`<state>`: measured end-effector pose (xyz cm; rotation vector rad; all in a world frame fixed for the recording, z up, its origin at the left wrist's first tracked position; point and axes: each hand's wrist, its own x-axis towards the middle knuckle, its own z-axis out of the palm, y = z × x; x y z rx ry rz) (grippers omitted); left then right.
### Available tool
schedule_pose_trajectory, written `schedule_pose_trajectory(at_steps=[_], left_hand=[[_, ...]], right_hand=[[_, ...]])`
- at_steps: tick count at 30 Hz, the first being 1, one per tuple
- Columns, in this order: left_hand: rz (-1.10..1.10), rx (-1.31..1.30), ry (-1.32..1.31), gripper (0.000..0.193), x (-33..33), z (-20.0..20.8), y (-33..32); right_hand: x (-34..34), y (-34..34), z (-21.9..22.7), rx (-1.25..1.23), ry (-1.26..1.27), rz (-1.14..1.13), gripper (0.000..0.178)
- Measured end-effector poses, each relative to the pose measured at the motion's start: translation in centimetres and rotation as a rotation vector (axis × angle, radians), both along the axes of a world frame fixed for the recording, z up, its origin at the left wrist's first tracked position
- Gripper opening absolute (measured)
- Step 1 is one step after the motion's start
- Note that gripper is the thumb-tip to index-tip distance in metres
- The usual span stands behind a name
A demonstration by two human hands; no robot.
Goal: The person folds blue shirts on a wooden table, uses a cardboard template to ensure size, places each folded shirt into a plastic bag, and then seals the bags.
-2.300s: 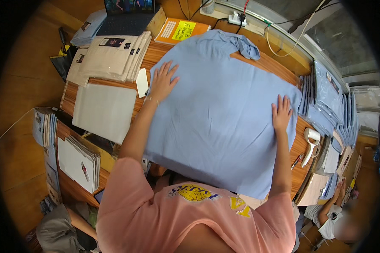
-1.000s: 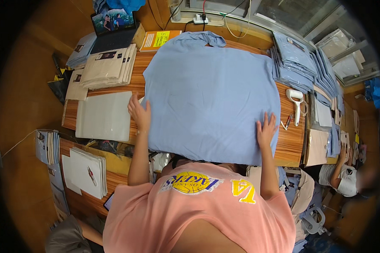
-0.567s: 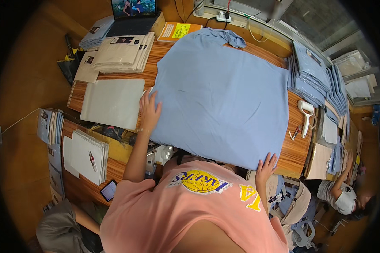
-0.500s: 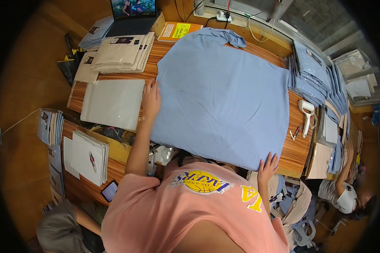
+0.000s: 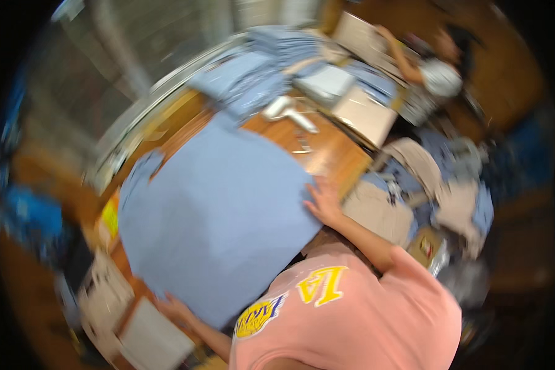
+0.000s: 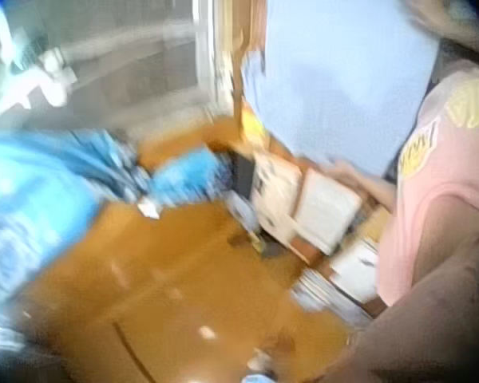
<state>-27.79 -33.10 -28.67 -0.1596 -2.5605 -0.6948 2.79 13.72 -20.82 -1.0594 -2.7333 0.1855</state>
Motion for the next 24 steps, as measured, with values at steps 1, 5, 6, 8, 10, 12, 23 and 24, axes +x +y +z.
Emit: schedule_pose_trajectory(at_steps=[1, 5, 6, 8, 10, 12, 23, 24], left_hand=[[0.089, -0.207, -0.027, 0.047, 1.6, -0.4, -0.1], [0.155, -0.338, -0.085, 0.053, 2.7, 1.6, 2.3], [0.177, -0.370, -0.063, 0.054, 2.9, 0.8, 2.4], [0.141, -0.277, -0.103, 0.057, 2.8, 0.4, 2.3], [0.178, -0.196, -0.168, 0.058, 2.7, 0.9, 2.3], [0.227, -0.296, -0.057, 0.058, 1.7, -2.6, -1.4], [0.110, -0.085, -0.308, 0.051, 15.2, 2.9, 4.7], [0.048, -0.079, -0.310, 0.052, 15.7, 2.7, 4.4]], right_hand=[[0.0, 0.0, 0.0, 0.005, -0.003, 0.019, 0.053], [3.5, 1.2, -1.0, -0.034, -0.027, 0.228, 0.055], [4.3, 2.1, -1.8, -0.081, -0.036, 0.263, 0.055], [4.2, 2.9, -2.1, -0.081, -0.130, 0.289, 0.059], [2.9, 3.1, -1.1, -0.090, -0.060, 0.217, 0.060], [-0.3, 3.1, 0.1, -0.132, 0.030, 0.271, 0.060], [-11.6, -1.7, -4.3, -0.062, 0.122, 0.572, 0.052], [-11.3, -1.7, -5.2, -0.039, 0.081, 0.532, 0.053]])
